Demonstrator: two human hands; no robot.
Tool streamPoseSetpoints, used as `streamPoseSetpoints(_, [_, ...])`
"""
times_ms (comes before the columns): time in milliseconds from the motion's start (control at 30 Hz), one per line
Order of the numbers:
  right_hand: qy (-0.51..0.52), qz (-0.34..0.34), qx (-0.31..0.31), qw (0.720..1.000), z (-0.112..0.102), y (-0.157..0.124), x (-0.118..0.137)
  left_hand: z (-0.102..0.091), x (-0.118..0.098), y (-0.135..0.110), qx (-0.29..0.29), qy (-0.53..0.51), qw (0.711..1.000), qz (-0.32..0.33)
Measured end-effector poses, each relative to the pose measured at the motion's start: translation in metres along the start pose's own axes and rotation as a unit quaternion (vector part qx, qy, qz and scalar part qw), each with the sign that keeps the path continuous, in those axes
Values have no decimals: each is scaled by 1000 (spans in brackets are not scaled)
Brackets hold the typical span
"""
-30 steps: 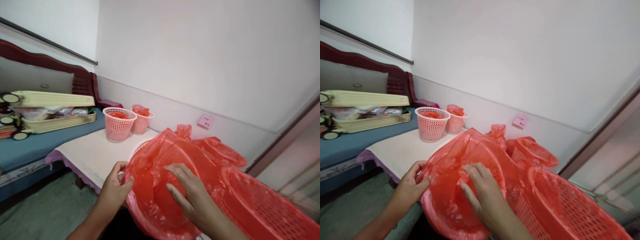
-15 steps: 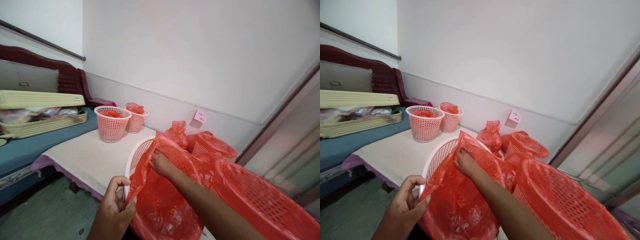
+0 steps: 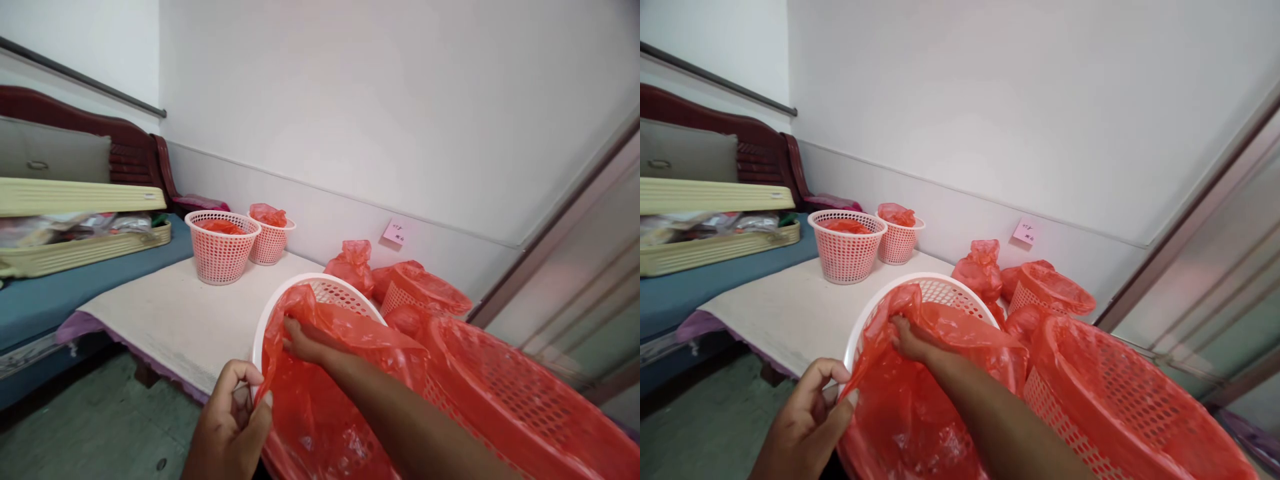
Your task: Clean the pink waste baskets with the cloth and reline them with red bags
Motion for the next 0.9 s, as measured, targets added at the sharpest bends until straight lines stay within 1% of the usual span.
streamPoseSetpoints(100, [-11,27,15,999,-14,-1,-2,-11,11,6,2,10,1000,-1])
streamPoseSetpoints(167, [-16,28,21,999,-27,-7,2,-15,15,8,-4,7,1000,-3])
streamPoseSetpoints(267, [-20,-4,11,1000,-50,-25,19,-17,14,7,-11,-3,1000,-10])
streamPoseSetpoints(400, [10,-62,-5,998,-75,-55,43,-17,10,4,-26,9,1000,-7])
streamPoseSetpoints(467, [15,-78,-19,997,-82,-67,47,-17,9,4,-33,10,999,-5])
streamPoseSetpoints(500, [10,-81,-14,997,-81,-71,46,-18,9,3,-37,10,999,-2])
streamPoseSetpoints(533, [2,-82,7,997,-76,-73,44,-18,9,3,-41,12,999,1])
streamPoseSetpoints(567, [-8,-79,48,996,-66,-75,41,-18,9,2,-46,16,999,6])
streamPoseSetpoints(633, [-36,-64,147,986,-40,-76,32,-18,11,-1,-52,30,998,15])
streamPoseSetpoints(667, [-54,-56,187,979,-26,-76,27,-17,12,-3,-54,36,998,18])
streamPoseSetpoints(700, [-72,-50,213,973,-13,-73,23,-16,12,-5,-53,40,998,19])
streamPoseSetpoints(733, [-86,-47,225,969,-2,-70,20,-15,13,-7,-53,42,998,18])
streamPoseSetpoints(800, [-88,-53,220,970,17,-59,16,-10,13,-11,-50,36,998,10])
streamPoseSetpoints(833, [-73,-57,210,973,25,-53,16,-8,12,-13,-53,30,998,8])
streamPoseSetpoints(900, [-11,-59,178,982,37,-41,18,-3,9,-16,-68,11,998,8])
Point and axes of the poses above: each hand's wrist, its own y-axis towards the middle knuckle, its own z-axis out of the palm, x = y × z, the point moved 5 cm from there along y, towards the middle knuckle, and after that the axes turned 6 degrees about z, right-handed, at the moved point
